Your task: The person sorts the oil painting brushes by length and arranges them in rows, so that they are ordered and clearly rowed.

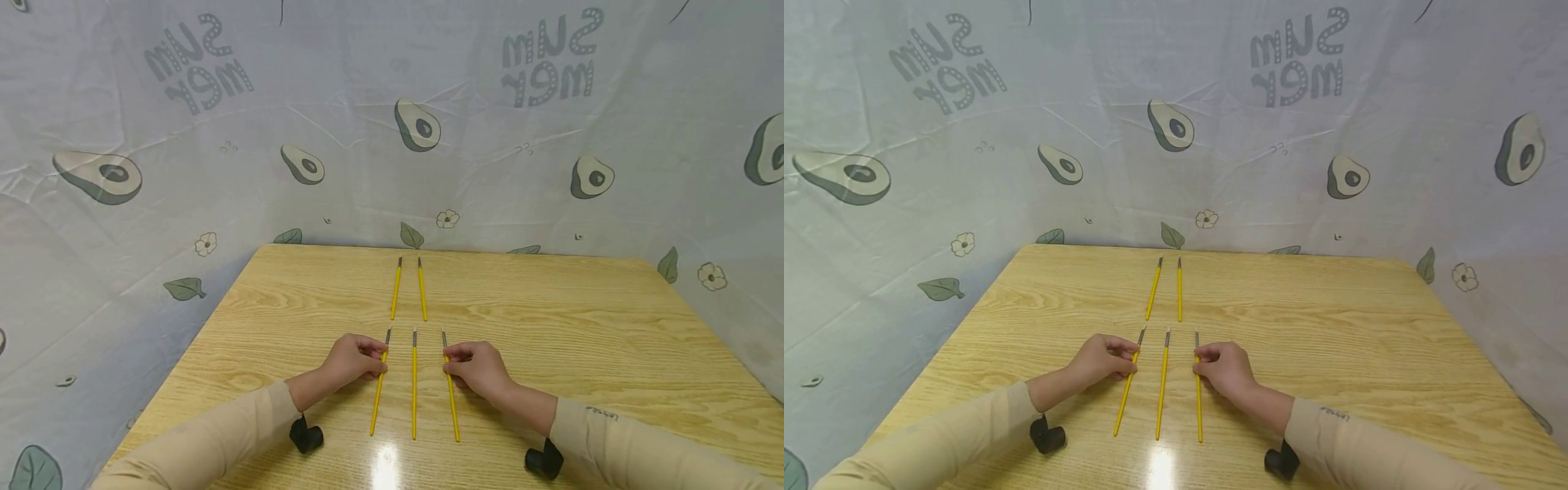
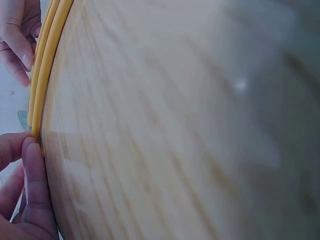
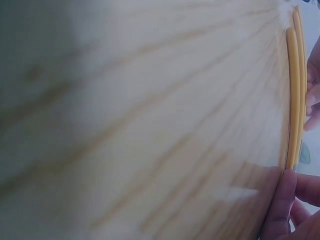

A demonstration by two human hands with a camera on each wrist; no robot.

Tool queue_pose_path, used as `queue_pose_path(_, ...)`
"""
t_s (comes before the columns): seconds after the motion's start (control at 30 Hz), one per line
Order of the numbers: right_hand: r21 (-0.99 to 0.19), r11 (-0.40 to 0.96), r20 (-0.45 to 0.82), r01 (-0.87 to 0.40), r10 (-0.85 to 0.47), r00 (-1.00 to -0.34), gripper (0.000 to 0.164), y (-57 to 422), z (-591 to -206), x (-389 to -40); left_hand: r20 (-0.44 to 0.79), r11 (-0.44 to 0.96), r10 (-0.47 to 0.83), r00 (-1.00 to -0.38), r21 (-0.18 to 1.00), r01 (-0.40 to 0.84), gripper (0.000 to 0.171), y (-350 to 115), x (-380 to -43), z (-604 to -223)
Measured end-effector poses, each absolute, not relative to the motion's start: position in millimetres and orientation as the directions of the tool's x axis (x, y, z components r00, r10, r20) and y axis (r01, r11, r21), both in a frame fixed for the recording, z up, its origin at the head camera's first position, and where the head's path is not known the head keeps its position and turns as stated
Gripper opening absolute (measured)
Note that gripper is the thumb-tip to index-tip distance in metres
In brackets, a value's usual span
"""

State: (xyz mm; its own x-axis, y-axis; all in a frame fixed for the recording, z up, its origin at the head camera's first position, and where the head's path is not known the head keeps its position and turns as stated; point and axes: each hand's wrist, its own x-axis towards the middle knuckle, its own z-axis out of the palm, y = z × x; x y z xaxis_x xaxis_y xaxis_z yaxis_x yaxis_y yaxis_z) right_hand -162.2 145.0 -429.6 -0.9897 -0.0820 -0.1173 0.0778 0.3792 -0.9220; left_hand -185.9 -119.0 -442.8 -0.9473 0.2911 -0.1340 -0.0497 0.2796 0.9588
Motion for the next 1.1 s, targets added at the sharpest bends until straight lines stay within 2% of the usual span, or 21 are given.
queue_pose_path(0.73,-0.926,0.356,-0.155,0.123,-0.065,-0.986,0.024,148.2,-425.7,-159.5,-0.131,0.274,0.292,-0.947,0.961,-0.048,0.028,-118.4,-186.8,-441.7)
queue_pose_path(1.1,-0.935,0.338,-0.138,0.103,-0.083,-0.987,0.027,163.9,-414.7,-168.0,-0.134,0.274,0.262,-0.956,0.960,-0.060,0.030,-121.9,-187.8,-439.0)
